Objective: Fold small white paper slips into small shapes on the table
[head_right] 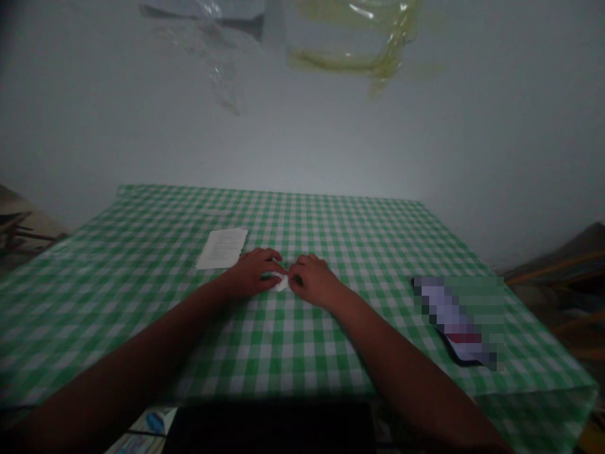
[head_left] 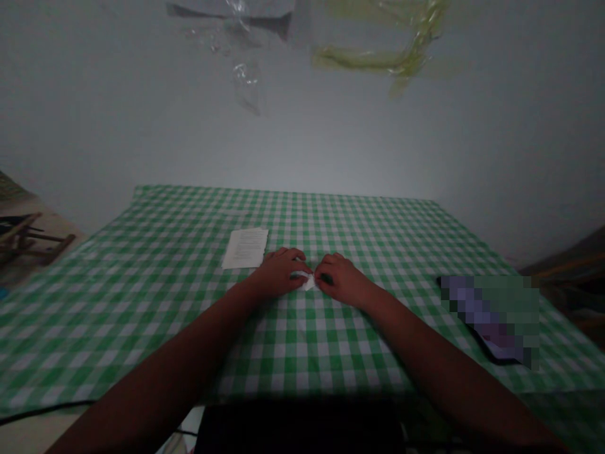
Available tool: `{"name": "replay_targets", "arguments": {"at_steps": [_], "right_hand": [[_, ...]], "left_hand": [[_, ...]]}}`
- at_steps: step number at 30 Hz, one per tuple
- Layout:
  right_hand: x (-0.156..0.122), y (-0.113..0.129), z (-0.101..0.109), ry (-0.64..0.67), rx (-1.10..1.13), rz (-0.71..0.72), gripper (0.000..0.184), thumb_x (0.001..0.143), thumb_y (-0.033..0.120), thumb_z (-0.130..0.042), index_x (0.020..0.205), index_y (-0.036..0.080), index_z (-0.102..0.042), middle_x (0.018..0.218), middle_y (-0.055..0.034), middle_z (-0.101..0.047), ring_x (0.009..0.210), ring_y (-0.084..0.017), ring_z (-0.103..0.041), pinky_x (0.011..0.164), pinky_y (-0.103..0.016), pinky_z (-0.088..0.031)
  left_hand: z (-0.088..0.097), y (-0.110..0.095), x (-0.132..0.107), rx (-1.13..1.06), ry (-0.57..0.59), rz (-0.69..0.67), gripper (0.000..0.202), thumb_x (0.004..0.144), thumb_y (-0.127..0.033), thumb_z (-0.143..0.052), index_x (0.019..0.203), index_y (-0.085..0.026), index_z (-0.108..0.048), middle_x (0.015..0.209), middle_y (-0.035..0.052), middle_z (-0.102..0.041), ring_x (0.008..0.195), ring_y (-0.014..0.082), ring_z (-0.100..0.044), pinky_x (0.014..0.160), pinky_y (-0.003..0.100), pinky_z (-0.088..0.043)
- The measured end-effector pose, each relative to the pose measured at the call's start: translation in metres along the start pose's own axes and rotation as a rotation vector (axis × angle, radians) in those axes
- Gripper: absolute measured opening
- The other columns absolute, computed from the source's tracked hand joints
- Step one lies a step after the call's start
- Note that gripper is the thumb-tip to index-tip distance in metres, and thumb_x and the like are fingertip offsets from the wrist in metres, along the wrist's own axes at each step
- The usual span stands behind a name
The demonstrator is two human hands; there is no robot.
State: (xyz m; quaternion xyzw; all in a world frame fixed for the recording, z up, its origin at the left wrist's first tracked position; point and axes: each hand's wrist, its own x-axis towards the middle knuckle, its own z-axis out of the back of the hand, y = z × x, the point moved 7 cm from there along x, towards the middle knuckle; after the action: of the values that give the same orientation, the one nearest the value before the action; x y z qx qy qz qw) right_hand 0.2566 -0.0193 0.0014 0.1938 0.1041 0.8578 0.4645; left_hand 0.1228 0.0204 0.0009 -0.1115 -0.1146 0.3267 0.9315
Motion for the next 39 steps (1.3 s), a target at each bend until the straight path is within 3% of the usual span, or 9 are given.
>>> {"name": "replay_targets", "arguments": {"at_steps": [6, 13, 16, 21, 24, 30, 39], "right_hand": [[-0.0013, -0.0008, 0.0001, -0.01, 0.016, -0.02, 0.009, 0.09, 0.028, -0.062, 0.092, 0.021, -0.068, 0.093, -0.0047, -0.063, 0.093, -0.02, -0.055, 0.083, -0.033, -0.039], [0.0013, 0.0, -0.0042, -0.042, -0.052, -0.211, 0.024, 0.089, 0.044, -0.064, 0.086, 0.021, -0.066, 0.093, -0.0049, -0.059, 0.088, -0.02, -0.053, 0.077, -0.033, -0.036], [0.0019, -0.0001, -0.0058, -0.017, -0.054, -0.238, 0.02, 0.086, 0.041, -0.068, 0.087, 0.021, -0.065, 0.094, -0.0048, -0.058, 0.089, -0.02, -0.053, 0.077, -0.033, -0.036], [-0.0005, -0.0055, -0.0067, 0.008, 0.02, -0.162, 0.02, 0.081, 0.035, -0.073, 0.093, 0.022, -0.064, 0.099, -0.004, -0.06, 0.094, -0.02, -0.054, 0.082, -0.034, -0.038], [-0.0023, -0.0058, -0.0061, 0.005, 0.034, -0.106, 0.023, 0.08, 0.034, -0.073, 0.097, 0.021, -0.064, 0.102, -0.0042, -0.061, 0.098, -0.021, -0.055, 0.085, -0.035, -0.038], [-0.0024, -0.0011, -0.0059, -0.005, -0.049, -0.114, 0.032, 0.08, 0.038, -0.073, 0.102, 0.02, -0.06, 0.103, -0.0062, -0.062, 0.1, -0.023, -0.055, 0.084, -0.036, -0.039], [-0.0019, 0.0035, -0.0047, 0.009, -0.076, -0.099, 0.031, 0.083, 0.04, -0.071, 0.102, 0.019, -0.059, 0.106, -0.0079, -0.062, 0.099, -0.023, -0.056, 0.083, -0.037, -0.039]], "left_hand": [[0.0012, 0.0034, -0.0018, -0.055, 0.002, -0.005, 0.031, 0.081, -0.039, -0.071, 0.112, -0.035, -0.071, 0.131, 0.0006, -0.058, 0.12, 0.0248, -0.053, 0.105, 0.044, -0.04], [0.0019, 0.0025, -0.0037, -0.078, 0.015, -0.032, 0.035, 0.081, -0.034, -0.071, 0.116, -0.037, -0.069, 0.132, 0.0014, -0.056, 0.123, 0.026, -0.051, 0.106, 0.046, -0.039], [0.0023, 0.0017, -0.0036, -0.089, 0.013, -0.021, 0.031, 0.083, -0.038, -0.07, 0.114, -0.037, -0.069, 0.131, 0.0014, -0.057, 0.124, 0.026, -0.05, 0.106, 0.047, -0.038], [0.0023, 0.0007, -0.0032, -0.081, 0.048, -0.006, 0.039, 0.078, -0.043, -0.076, 0.116, -0.037, -0.069, 0.132, 0.0021, -0.056, 0.125, 0.0286, -0.048, 0.106, 0.049, -0.037], [0.0025, 0.0028, -0.0046, -0.091, 0.073, -0.032, 0.039, 0.081, -0.041, -0.073, 0.119, -0.037, -0.067, 0.135, 0.0022, -0.054, 0.126, 0.0281, -0.047, 0.107, 0.049, -0.036], [0.0029, 0.0076, -0.0049, -0.097, 0.062, -0.04, 0.035, 0.084, -0.038, -0.07, 0.119, -0.035, -0.068, 0.134, 0.0023, -0.056, 0.124, 0.0267, -0.049, 0.106, 0.047, -0.037], [0.0021, 0.0065, -0.0033, -0.091, 0.018, -0.037, 0.032, 0.083, -0.039, -0.071, 0.115, -0.034, -0.069, 0.131, 0.0018, -0.057, 0.122, 0.0251, -0.051, 0.106, 0.045, -0.037]]}}
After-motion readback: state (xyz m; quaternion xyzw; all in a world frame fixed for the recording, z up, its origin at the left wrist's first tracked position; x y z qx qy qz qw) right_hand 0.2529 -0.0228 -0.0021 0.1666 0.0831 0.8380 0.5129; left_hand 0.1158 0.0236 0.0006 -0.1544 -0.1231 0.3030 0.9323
